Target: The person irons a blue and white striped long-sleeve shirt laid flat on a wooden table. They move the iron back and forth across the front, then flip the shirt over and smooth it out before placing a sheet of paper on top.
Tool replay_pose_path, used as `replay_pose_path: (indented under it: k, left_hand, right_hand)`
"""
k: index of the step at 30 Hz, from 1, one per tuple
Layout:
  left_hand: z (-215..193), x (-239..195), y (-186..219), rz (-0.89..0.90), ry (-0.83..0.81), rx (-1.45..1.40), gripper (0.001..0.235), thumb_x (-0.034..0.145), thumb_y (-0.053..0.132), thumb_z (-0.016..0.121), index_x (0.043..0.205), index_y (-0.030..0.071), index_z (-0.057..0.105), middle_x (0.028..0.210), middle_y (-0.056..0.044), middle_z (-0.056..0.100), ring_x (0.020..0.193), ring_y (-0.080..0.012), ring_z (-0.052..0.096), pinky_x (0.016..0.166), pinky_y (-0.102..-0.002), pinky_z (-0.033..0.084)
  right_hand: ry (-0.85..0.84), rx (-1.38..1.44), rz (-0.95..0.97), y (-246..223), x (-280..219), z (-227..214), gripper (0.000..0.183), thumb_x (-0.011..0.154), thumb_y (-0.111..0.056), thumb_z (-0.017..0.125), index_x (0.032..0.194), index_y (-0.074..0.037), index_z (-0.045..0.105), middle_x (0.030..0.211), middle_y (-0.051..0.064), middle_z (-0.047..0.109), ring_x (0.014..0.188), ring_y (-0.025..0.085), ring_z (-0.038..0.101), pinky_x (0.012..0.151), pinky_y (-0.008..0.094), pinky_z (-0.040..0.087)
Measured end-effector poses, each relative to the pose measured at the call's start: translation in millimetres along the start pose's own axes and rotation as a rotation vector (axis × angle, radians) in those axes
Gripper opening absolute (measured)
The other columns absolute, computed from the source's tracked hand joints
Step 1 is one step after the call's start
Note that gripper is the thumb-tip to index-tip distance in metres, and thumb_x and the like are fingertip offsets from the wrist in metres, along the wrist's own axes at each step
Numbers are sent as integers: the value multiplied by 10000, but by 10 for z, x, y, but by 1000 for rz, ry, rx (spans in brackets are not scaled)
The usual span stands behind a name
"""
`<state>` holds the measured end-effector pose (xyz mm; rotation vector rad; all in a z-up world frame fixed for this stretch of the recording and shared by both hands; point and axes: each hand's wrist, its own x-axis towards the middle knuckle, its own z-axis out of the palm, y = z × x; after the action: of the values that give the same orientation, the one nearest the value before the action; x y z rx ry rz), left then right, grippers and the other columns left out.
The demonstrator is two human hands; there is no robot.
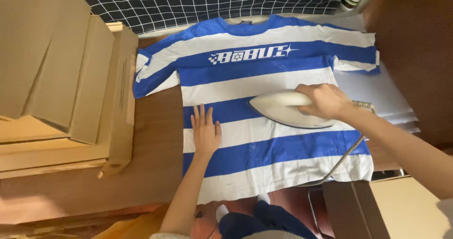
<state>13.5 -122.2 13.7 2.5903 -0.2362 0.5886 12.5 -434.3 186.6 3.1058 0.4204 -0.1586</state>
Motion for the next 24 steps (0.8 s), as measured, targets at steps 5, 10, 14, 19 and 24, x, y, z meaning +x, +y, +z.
replay_pose_path:
  k: [5, 10, 14, 19, 24]
  left_hand:
    - [276, -75, 34, -54, -23, 157, 518, 829, 301, 468, 1318, 145, 395, 1406, -166, 296, 1320, -372, 178, 1041, -531, 106]
    - [272, -114, 30, -79, -33, 244, 506, 855, 359, 408, 1337, 209, 379, 1416, -121, 297, 1325, -353, 175, 1046, -525, 52]
    - [250, -94, 43, -111, -126, 268, 528, 866, 417, 351, 1366, 252, 329, 1444, -78, 251, 1346, -308, 129, 1059, -488, 11]
    - [158, -60, 125, -159, -213, 263, 540, 861, 416, 354, 1377, 264, 304, 1446, -86, 245, 1346, -312, 135, 1061, -500, 38]
    - [108, -25, 188, -189, -224, 249, 535, 857, 407, 357, 1373, 272, 320, 1441, -73, 266, 1347, -298, 146, 1068, -485, 40]
  right_hand:
    - [48, -25, -17, 231, 563, 132, 404, 735, -332, 636, 1113, -225, 541, 967, 48, 667, 881, 243, 649, 778, 385, 520]
    - [17, 67, -24, 434, 1048, 247, 398, 753, -408, 589, 1108, -248, 512, 994, 58, 654, 915, 277, 632, 815, 423, 501]
    - [-10, 110, -69, 408, 1239, 221, 349, 738, -416, 551, 1050, -262, 518, 973, 47, 656, 909, 294, 627, 828, 431, 494]
    - [-65, 119, -117, 400, 1377, 267, 346, 729, -405, 539, 1048, -274, 527, 974, 63, 659, 909, 311, 626, 828, 444, 495]
    - [-128, 155, -115, 333, 1316, 199, 382, 726, -371, 555, 1091, -261, 546, 982, 113, 650, 925, 343, 610, 840, 462, 485]
